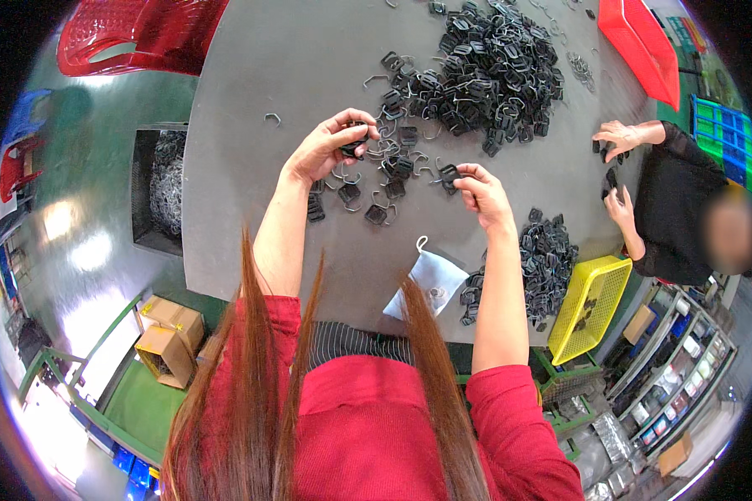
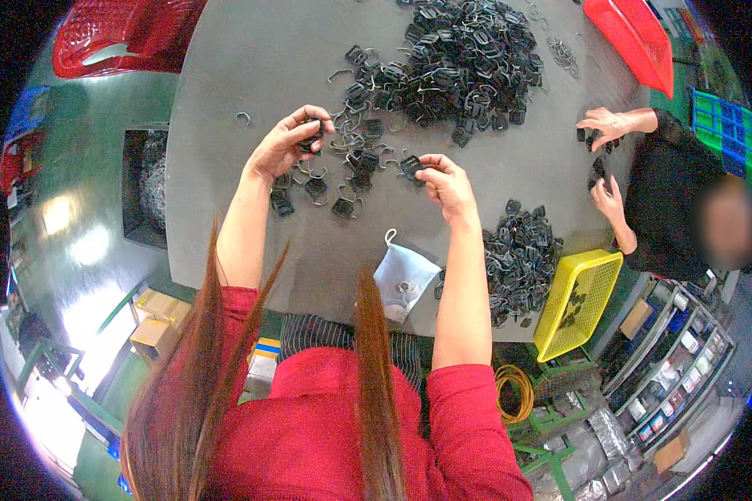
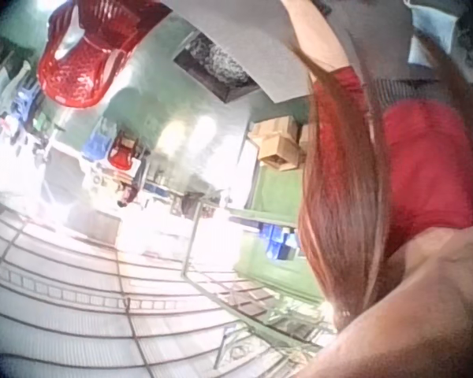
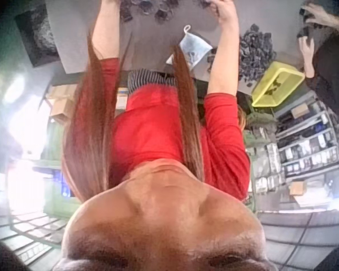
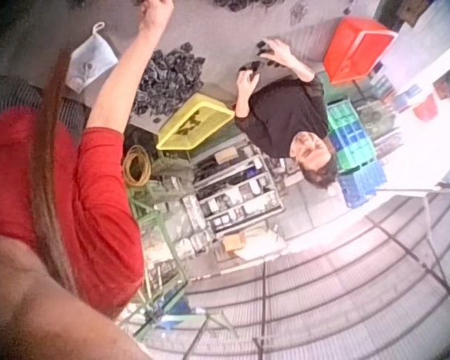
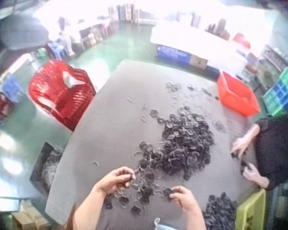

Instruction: The person assembles small black plastic parts and metal hooks on a table. They pick up the components, connect them, and place the finished items into a yellow basket.

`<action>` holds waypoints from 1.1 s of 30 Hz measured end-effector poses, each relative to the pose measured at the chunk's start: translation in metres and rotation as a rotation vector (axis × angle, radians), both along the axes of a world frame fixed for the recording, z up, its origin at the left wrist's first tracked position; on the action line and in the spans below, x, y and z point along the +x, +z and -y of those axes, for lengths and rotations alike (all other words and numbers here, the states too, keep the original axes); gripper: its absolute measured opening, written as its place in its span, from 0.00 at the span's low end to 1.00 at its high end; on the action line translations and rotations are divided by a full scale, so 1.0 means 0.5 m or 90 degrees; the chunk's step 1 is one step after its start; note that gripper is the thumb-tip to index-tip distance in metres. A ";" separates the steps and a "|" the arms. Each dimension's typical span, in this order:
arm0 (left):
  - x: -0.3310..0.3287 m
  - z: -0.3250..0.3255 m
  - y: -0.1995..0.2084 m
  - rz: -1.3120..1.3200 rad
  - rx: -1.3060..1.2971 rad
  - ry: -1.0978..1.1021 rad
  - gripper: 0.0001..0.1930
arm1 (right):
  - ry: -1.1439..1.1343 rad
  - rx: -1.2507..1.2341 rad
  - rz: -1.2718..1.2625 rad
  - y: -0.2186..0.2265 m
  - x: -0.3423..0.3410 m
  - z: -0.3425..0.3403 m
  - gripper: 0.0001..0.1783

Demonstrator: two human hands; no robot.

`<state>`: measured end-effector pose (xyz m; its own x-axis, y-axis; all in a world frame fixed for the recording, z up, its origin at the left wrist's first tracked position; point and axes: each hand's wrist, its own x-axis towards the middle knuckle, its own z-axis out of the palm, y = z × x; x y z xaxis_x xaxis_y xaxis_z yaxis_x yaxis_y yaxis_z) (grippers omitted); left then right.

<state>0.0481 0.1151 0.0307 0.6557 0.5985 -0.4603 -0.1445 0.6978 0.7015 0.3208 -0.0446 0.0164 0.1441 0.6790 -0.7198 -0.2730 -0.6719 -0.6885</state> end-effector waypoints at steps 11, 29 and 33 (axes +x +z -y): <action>0.164 0.077 -0.060 -0.734 0.686 -0.233 0.16 | -0.041 -0.016 0.296 0.011 -0.033 0.017 0.16; -0.020 0.114 -0.008 -0.689 0.564 -0.042 0.15 | 0.246 0.041 0.666 -0.018 -0.190 -0.075 0.17; 0.058 0.163 -0.046 -0.820 0.638 -0.154 0.16 | 0.226 0.016 0.631 -0.009 -0.175 -0.066 0.15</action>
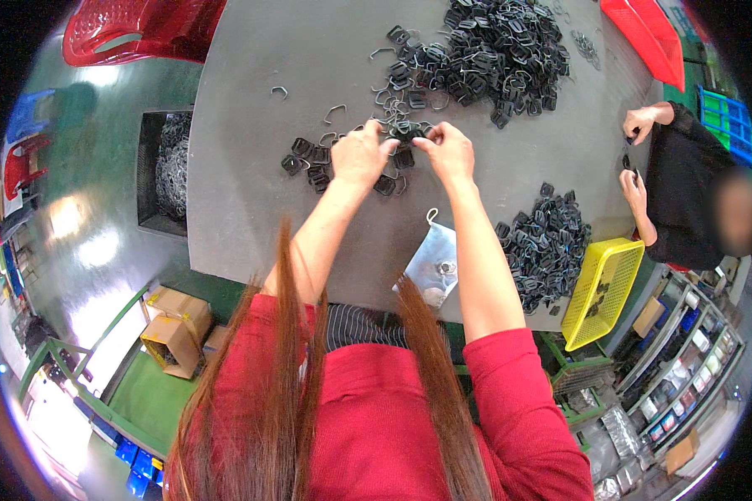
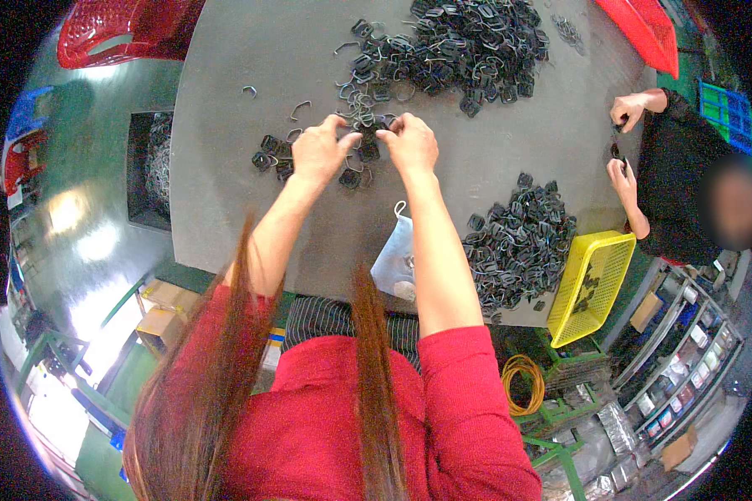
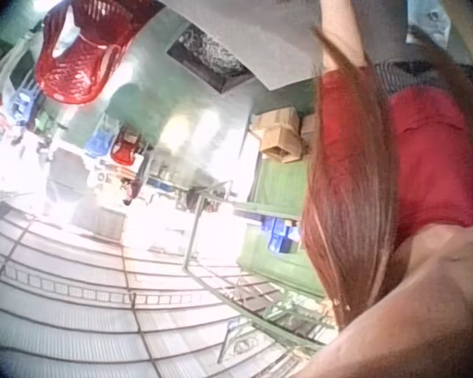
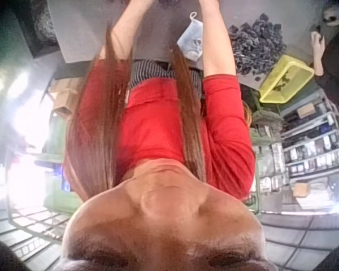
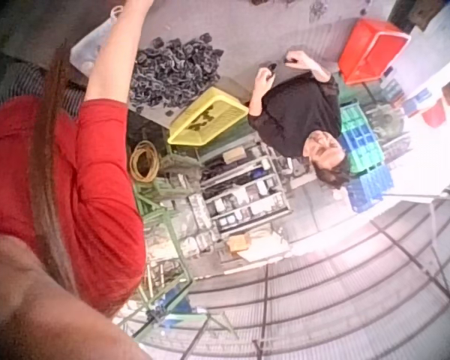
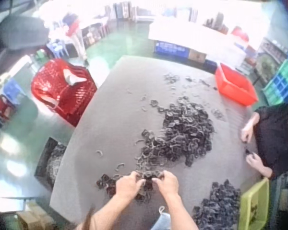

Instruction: The person assembles small black plastic parts and metal hooks on a table. They pick up the components, connect them, and place the finished items into a yellow basket.

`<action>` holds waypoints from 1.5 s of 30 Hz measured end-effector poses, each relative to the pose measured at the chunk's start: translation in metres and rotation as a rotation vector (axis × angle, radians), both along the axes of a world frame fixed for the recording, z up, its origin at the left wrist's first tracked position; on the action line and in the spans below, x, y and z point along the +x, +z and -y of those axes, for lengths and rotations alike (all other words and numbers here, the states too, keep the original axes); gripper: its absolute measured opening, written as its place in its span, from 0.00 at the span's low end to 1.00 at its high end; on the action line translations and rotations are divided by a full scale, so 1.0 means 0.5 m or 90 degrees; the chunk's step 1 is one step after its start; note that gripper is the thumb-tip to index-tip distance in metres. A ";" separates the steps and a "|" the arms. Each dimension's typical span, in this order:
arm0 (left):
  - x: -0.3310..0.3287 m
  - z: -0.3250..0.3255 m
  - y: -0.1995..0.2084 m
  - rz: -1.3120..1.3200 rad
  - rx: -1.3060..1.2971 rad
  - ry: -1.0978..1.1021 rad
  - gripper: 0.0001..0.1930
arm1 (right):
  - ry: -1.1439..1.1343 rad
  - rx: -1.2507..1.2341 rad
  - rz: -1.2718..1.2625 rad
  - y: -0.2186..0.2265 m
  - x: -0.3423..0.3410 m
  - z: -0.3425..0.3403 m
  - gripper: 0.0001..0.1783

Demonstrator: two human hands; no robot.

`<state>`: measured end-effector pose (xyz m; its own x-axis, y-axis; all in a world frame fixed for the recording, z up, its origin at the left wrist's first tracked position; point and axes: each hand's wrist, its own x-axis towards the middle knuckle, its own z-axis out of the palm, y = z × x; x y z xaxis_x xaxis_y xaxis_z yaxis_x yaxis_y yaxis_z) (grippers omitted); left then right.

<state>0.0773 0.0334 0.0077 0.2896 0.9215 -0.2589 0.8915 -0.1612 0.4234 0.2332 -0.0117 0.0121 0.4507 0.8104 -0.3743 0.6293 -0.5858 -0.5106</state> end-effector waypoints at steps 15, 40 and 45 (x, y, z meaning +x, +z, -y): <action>-0.171 -0.026 0.036 0.242 -0.082 0.266 0.11 | -0.270 0.204 -1.074 0.008 0.069 -0.100 0.04; -0.241 0.002 0.051 0.655 -0.704 0.158 0.08 | -0.092 -0.051 0.061 -0.022 -0.001 -0.151 0.20; -0.251 0.031 0.023 0.822 -0.767 0.200 0.10 | -0.242 0.073 -0.780 -0.045 0.066 -0.091 0.11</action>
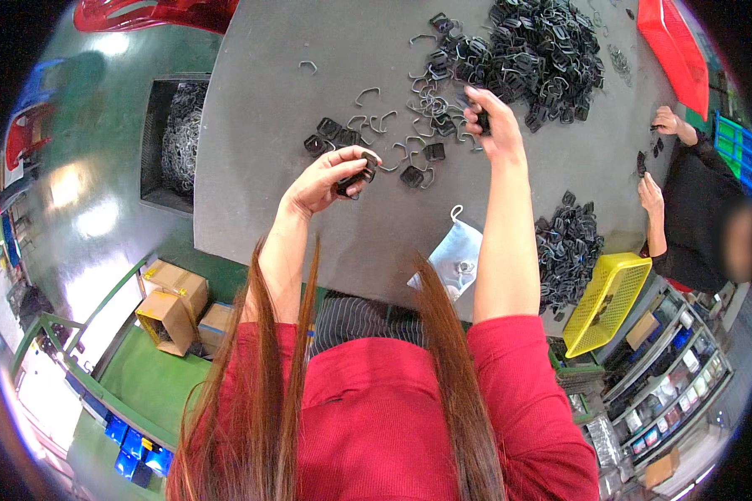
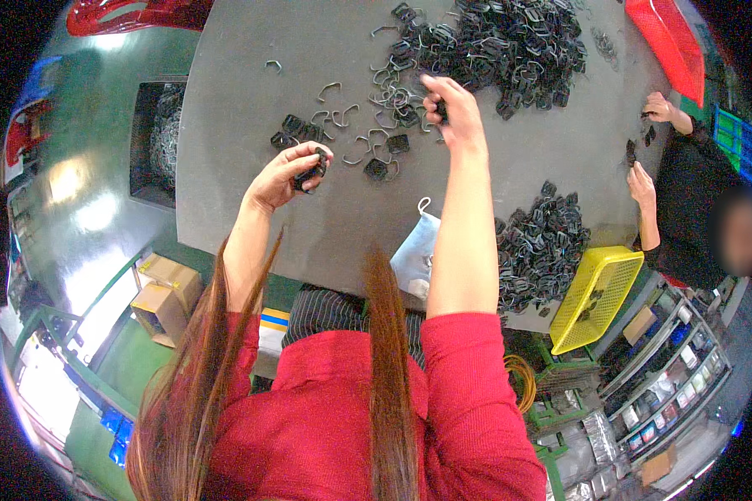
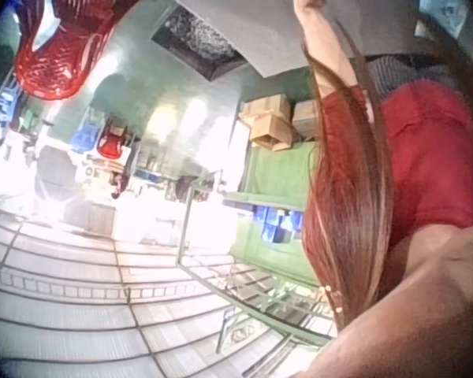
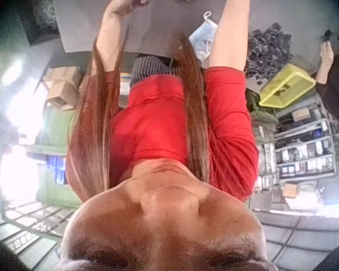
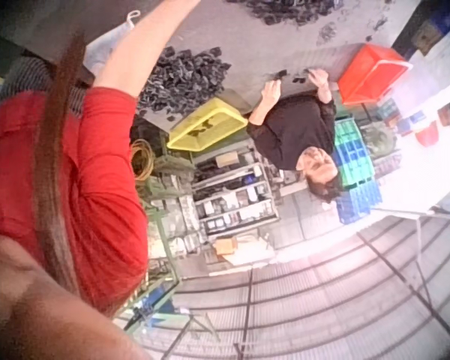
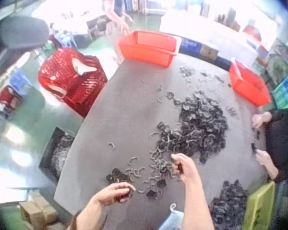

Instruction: The person assembles small black plastic parts and metal hooks on a table. They pick up the components, connect them, and place the finished items into a yellow basket.

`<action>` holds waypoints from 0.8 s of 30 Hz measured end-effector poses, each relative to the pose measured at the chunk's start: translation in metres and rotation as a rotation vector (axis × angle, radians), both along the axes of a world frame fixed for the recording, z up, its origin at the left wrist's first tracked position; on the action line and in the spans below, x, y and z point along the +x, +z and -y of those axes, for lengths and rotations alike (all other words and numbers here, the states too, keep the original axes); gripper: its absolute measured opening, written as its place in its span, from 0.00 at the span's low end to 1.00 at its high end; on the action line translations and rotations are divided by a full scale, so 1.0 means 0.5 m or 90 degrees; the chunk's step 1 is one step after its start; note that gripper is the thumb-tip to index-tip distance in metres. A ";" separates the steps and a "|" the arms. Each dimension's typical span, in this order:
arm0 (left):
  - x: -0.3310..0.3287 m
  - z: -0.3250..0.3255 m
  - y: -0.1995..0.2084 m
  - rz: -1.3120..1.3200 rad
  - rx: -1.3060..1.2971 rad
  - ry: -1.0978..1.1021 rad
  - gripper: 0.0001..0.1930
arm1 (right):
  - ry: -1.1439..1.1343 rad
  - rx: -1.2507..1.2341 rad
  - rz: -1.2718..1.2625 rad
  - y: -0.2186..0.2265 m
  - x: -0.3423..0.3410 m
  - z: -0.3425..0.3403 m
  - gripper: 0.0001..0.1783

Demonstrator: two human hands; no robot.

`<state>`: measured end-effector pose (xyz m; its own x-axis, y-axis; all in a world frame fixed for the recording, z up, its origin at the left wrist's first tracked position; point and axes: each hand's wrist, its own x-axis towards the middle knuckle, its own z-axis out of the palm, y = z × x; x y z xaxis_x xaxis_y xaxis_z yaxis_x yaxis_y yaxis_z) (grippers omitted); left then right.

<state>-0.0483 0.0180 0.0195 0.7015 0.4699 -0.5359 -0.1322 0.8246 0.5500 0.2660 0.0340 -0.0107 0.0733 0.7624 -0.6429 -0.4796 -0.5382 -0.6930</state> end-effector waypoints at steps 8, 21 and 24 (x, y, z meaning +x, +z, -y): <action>0.118 0.052 -0.028 -0.356 0.222 -0.041 0.18 | 0.156 -0.034 0.314 0.024 -0.063 0.122 0.11; 0.120 0.071 -0.014 -0.126 0.140 -0.179 0.08 | 0.349 0.010 0.920 0.011 -0.162 0.168 0.18; 0.047 0.045 -0.004 -0.008 0.071 -0.109 0.07 | 0.335 -0.028 0.496 0.025 -0.123 0.162 0.14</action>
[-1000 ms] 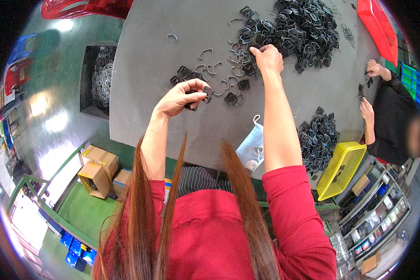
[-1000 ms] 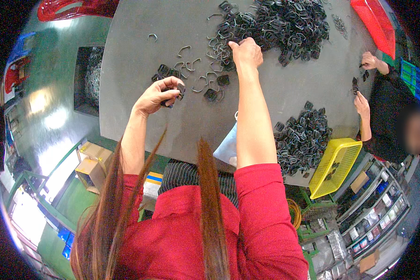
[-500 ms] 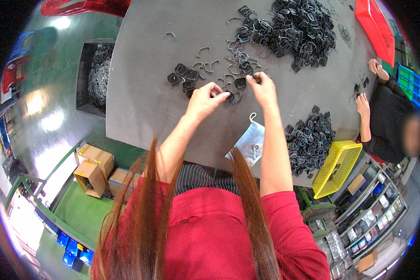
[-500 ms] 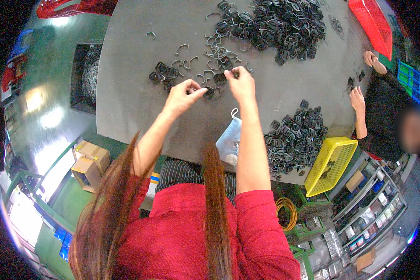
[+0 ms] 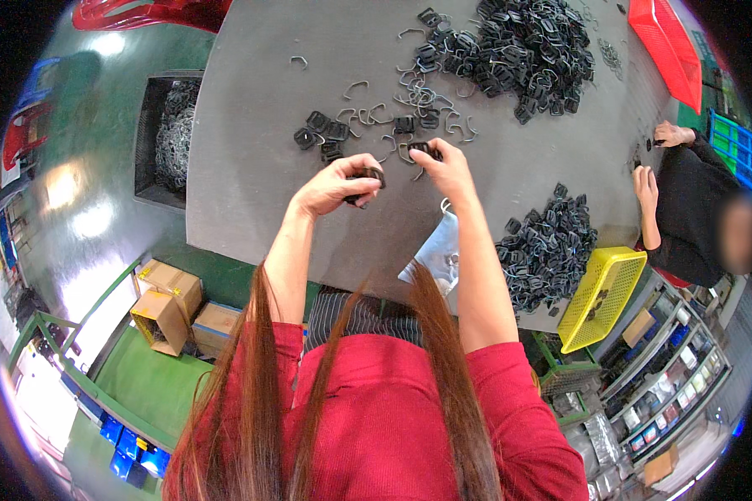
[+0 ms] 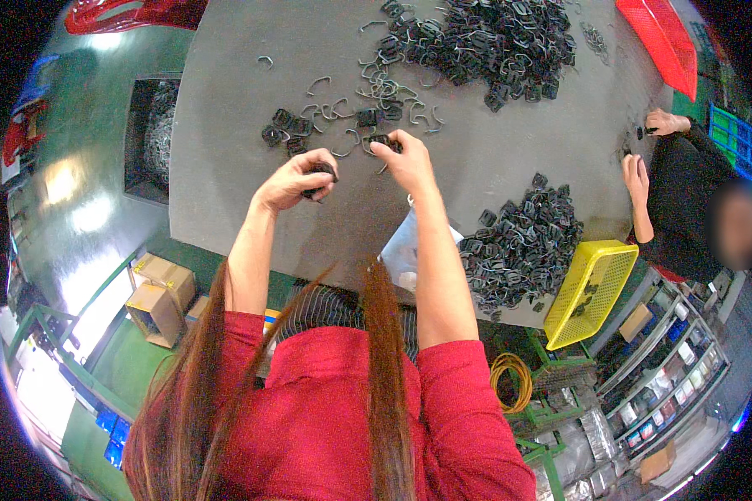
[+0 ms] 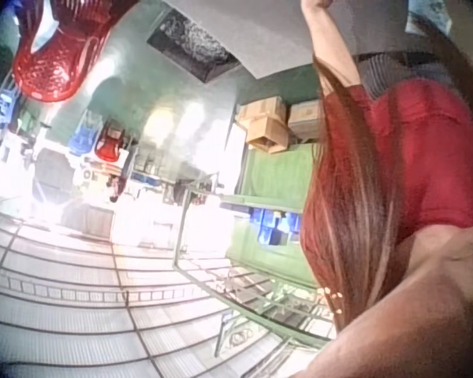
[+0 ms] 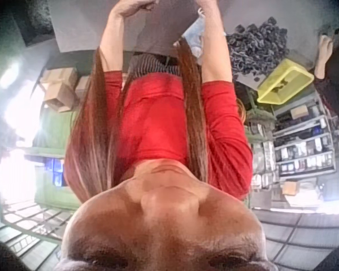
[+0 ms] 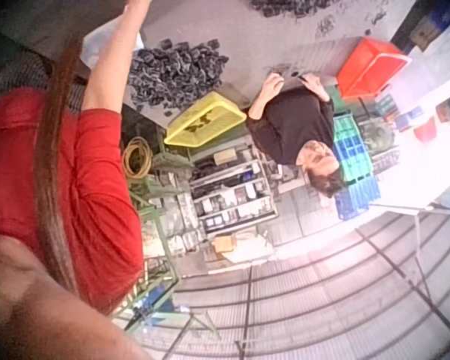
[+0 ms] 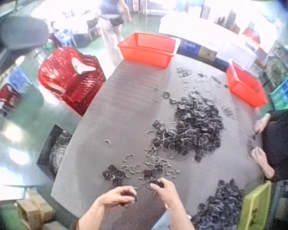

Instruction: The person assembles small black plastic parts and metal hooks on a table. They pick up the components, connect them, and place the finished items into a yellow basket.

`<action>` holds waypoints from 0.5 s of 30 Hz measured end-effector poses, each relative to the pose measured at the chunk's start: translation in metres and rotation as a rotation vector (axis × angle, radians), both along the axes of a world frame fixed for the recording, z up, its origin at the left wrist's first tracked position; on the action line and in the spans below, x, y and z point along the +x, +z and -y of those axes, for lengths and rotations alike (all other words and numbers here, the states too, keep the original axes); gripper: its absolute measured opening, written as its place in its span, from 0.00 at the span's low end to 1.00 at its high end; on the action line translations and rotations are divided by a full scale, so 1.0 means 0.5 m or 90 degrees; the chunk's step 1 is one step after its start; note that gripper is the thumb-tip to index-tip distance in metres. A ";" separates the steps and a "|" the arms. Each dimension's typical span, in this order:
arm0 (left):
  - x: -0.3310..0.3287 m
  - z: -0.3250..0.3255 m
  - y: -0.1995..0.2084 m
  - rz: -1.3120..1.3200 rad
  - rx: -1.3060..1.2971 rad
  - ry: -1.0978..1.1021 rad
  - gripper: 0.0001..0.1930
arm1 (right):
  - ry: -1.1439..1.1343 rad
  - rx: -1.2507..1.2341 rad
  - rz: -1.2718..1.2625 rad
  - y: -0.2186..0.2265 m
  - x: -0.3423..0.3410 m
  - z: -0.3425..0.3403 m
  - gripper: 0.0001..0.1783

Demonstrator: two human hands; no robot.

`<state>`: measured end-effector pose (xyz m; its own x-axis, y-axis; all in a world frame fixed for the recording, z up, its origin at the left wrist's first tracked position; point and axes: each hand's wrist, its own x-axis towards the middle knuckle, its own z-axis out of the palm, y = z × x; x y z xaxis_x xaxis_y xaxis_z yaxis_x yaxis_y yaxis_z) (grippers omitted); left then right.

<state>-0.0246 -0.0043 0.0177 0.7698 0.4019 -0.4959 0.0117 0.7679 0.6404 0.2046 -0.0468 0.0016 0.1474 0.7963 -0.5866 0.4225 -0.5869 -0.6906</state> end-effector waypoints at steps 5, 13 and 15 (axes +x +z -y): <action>-0.018 -0.050 0.001 0.038 0.053 0.093 0.12 | -0.324 0.027 -0.645 0.069 0.024 0.024 0.12; 0.165 -0.076 -0.018 -0.668 0.803 -0.069 0.17 | -0.057 -0.043 0.420 0.025 -0.019 -0.097 0.22; 0.181 -0.073 -0.038 -0.695 0.814 -0.100 0.18 | -0.057 -0.041 0.388 0.024 -0.023 -0.099 0.20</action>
